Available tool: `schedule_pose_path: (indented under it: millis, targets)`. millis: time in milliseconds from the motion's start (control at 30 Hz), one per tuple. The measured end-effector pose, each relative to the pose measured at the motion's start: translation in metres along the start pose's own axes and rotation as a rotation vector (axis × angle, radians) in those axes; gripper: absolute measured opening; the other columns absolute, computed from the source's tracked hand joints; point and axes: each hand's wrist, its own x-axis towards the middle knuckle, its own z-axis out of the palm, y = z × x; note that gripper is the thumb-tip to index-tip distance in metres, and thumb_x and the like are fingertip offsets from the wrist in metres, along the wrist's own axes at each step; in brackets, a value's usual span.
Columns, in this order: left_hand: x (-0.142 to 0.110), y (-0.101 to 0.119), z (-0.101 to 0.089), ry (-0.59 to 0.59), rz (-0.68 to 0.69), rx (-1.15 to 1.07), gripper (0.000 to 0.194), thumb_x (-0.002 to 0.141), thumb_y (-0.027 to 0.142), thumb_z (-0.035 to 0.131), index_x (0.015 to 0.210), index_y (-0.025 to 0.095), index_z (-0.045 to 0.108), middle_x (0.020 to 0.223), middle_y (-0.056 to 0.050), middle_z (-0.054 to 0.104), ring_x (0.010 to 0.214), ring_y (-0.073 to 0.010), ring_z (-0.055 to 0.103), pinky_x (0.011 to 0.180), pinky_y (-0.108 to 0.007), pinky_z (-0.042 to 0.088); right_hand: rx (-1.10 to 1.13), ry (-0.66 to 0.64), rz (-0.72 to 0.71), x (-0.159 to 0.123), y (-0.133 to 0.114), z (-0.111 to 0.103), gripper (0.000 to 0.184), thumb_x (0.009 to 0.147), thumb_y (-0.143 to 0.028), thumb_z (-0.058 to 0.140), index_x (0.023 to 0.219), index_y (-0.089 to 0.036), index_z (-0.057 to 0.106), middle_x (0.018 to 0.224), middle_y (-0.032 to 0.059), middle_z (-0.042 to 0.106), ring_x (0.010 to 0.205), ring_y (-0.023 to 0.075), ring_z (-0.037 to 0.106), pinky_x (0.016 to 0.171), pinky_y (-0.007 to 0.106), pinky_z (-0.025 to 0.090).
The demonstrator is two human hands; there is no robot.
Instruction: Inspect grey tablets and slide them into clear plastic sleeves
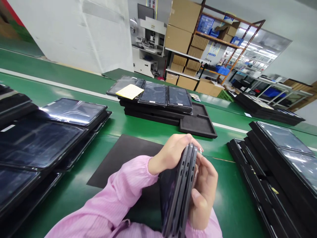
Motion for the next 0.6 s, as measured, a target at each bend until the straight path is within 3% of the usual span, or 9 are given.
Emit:
schedule_pose_path:
  millis: [133, 333, 500, 600]
  targets:
    - [0.007, -0.005, -0.001, 0.045, -0.003, -0.035, 0.072, 0.087, 0.077, 0.043, 0.071, 0.014, 0.072, 0.065, -0.010, 0.074, 0.055, -0.0191, 0.066, 0.056, -0.030, 0.051, -0.004, -0.063, 0.025, 0.010, 0.011, -0.011, 0.047, 0.091, -0.035, 0.059, 0.137, -0.027, 0.058, 0.144, 0.0099, 0.062, 0.134, 0.0335, 0.059, 0.105, 0.053, 0.049]
    - [0.018, -0.010, -0.003, 0.121, 0.042, -0.027, 0.068, 0.086, 0.076, 0.046, 0.067, 0.016, 0.069, 0.061, -0.006, 0.070, 0.056, -0.0169, 0.063, 0.061, -0.030, 0.050, 0.013, 0.031, 0.108, 0.019, 0.009, -0.009, 0.044, 0.090, -0.039, 0.058, 0.132, -0.026, 0.060, 0.140, 0.0098, 0.065, 0.128, 0.0323, 0.063, 0.104, 0.054, 0.051]
    - [0.019, -0.012, -0.003, 0.094, 0.006, -0.063, 0.063, 0.087, 0.074, 0.047, 0.074, 0.016, 0.069, 0.056, -0.003, 0.066, 0.052, -0.0167, 0.061, 0.057, -0.030, 0.048, 0.033, -0.066, 0.180, 0.019, 0.009, -0.017, 0.055, 0.087, -0.047, 0.067, 0.138, -0.027, 0.057, 0.151, 0.0108, 0.057, 0.139, 0.0349, 0.054, 0.109, 0.056, 0.049]
    - [0.021, -0.014, -0.004, 0.101, 0.043, -0.015, 0.058, 0.088, 0.070, 0.048, 0.075, 0.017, 0.066, 0.059, -0.003, 0.065, 0.057, -0.0163, 0.061, 0.059, -0.029, 0.047, 0.090, -0.139, 0.145, 0.020, 0.007, -0.022, 0.063, 0.088, -0.048, 0.068, 0.146, -0.030, 0.050, 0.155, 0.0104, 0.053, 0.142, 0.0348, 0.052, 0.111, 0.057, 0.048]
